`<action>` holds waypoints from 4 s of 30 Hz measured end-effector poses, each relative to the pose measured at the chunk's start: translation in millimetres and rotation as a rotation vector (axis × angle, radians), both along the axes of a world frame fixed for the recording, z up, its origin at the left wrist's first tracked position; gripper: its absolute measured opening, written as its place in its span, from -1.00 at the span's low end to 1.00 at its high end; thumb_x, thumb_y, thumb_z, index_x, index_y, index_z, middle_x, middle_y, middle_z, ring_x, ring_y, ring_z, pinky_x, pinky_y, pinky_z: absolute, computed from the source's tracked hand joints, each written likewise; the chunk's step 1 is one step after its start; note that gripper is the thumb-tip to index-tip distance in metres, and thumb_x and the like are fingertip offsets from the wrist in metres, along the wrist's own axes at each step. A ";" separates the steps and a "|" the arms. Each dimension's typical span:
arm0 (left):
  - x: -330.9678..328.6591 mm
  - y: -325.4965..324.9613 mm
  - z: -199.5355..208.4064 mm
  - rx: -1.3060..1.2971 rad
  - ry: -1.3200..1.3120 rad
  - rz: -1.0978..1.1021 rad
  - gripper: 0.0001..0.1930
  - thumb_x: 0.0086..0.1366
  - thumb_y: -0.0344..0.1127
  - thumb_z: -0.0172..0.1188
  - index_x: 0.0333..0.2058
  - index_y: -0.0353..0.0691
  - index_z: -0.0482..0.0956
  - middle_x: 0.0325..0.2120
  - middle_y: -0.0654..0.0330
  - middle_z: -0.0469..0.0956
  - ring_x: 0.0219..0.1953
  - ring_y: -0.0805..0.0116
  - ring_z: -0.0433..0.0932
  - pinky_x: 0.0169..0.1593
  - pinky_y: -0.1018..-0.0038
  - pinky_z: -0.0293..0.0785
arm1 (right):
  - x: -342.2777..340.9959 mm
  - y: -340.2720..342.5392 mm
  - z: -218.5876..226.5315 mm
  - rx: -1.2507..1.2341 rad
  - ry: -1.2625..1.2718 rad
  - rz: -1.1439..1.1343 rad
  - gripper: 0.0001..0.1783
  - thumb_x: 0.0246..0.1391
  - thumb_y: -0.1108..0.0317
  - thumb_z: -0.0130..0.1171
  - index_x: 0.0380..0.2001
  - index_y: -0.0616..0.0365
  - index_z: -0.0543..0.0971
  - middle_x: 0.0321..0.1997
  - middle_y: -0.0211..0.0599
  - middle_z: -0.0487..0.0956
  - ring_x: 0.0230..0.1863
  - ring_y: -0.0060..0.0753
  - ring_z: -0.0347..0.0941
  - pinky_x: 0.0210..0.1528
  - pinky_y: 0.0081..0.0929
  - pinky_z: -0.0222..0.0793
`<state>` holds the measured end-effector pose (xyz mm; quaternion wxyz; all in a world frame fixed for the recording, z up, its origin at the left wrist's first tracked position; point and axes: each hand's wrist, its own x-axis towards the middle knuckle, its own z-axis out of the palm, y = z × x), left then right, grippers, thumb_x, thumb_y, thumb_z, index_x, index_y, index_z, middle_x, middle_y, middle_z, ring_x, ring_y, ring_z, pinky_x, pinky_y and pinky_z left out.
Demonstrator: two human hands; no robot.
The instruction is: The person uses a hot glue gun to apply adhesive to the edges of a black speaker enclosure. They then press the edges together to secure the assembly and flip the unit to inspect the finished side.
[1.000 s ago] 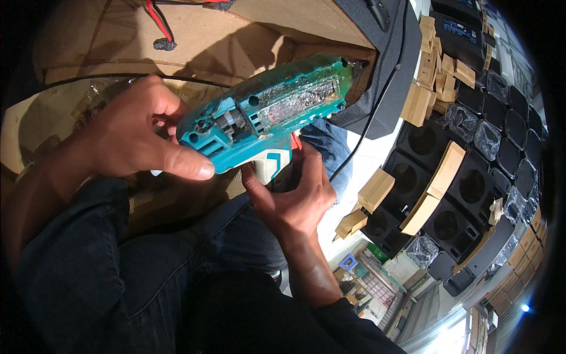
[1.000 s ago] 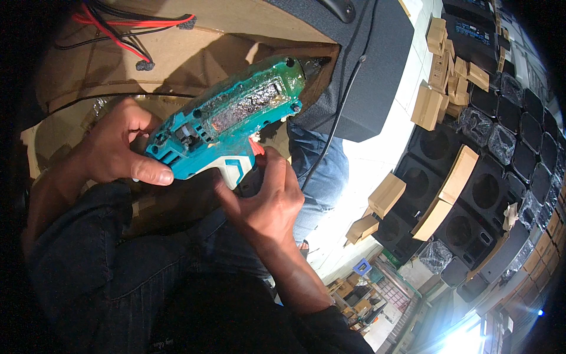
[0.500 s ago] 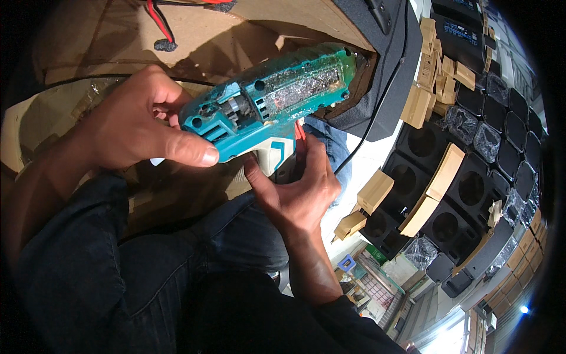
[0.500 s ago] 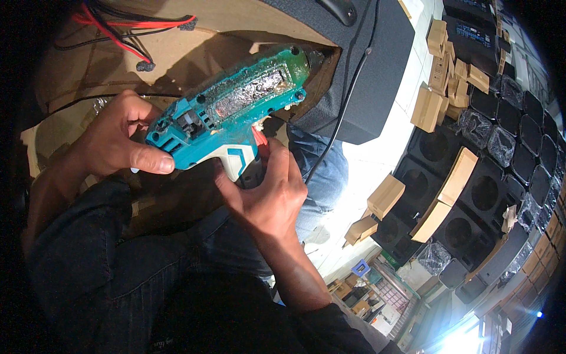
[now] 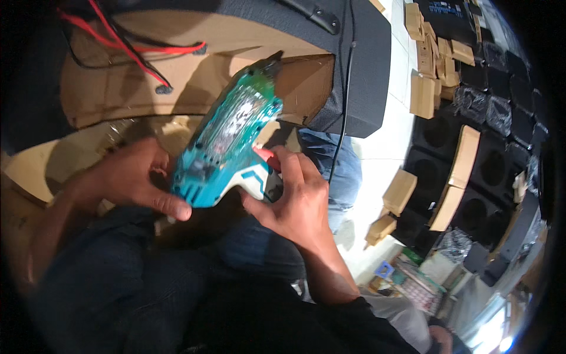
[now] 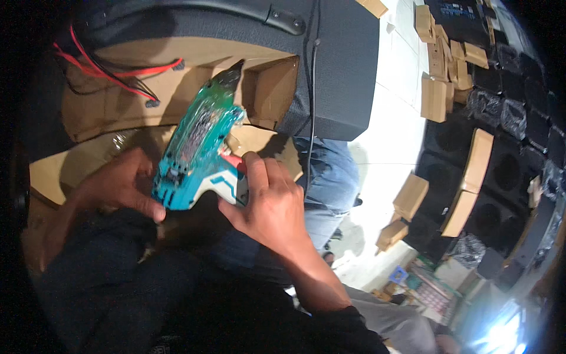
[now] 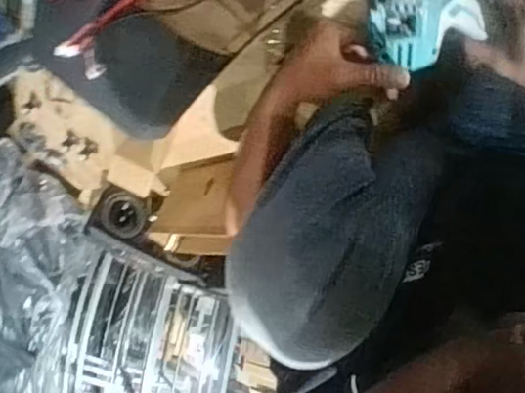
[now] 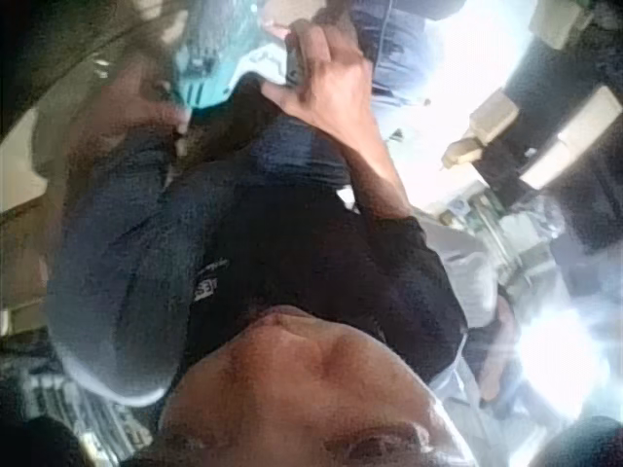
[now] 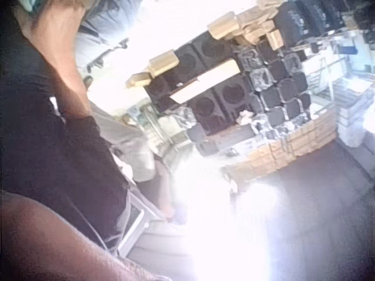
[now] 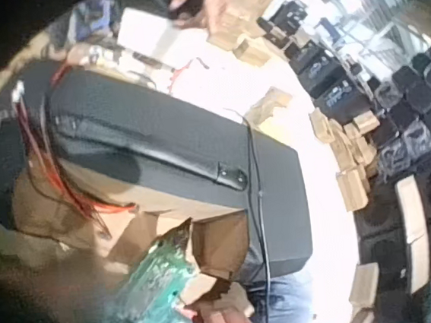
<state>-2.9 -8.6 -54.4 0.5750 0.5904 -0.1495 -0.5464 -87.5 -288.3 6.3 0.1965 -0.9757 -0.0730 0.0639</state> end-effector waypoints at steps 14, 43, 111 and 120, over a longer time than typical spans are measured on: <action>-8.7 105.1 160.0 0.533 -0.969 0.125 -0.62 0.00 -0.45 0.51 -0.14 -0.31 0.71 -0.22 0.09 0.71 -0.20 0.21 0.66 -0.07 0.28 0.58 | -25.0 -0.8 27.9 0.004 -0.241 0.312 -0.17 -0.45 0.21 0.61 0.03 0.13 0.55 -0.18 -0.32 0.54 -0.14 -0.22 0.53 -0.12 -0.29 0.50; -1.7 -34.4 148.8 1.229 -1.057 -0.604 -0.63 0.34 -0.24 0.14 -0.04 -0.46 0.45 -0.29 -0.31 0.67 -0.18 -0.20 0.73 -0.14 -0.01 0.66 | -34.9 -40.8 -7.8 0.198 -0.430 0.116 -0.22 -0.50 0.20 0.60 -0.04 0.15 0.61 -0.20 -0.30 0.53 -0.17 -0.19 0.50 -0.14 -0.25 0.41; -175.1 -80.3 6.4 -0.402 0.308 1.522 -0.83 0.28 -0.38 0.33 -0.21 -0.34 0.63 -0.21 0.13 0.67 -0.12 0.24 0.69 0.18 0.12 0.63 | 8.8 28.8 27.4 -0.265 -0.247 0.363 0.01 -0.31 0.31 0.55 0.30 0.24 0.35 0.16 -0.11 0.43 0.15 -0.07 0.43 0.16 -0.21 0.42; -143.6 -68.2 -8.6 -0.654 0.300 1.677 -0.75 0.30 -0.44 0.33 -0.06 -0.33 0.63 -0.14 0.14 0.67 -0.06 0.34 0.66 0.21 0.22 0.56 | 49.2 66.6 19.3 -0.299 -0.331 0.453 0.00 -0.37 0.32 0.56 0.25 0.19 0.38 0.11 -0.17 0.46 0.09 -0.09 0.47 0.08 -0.21 0.41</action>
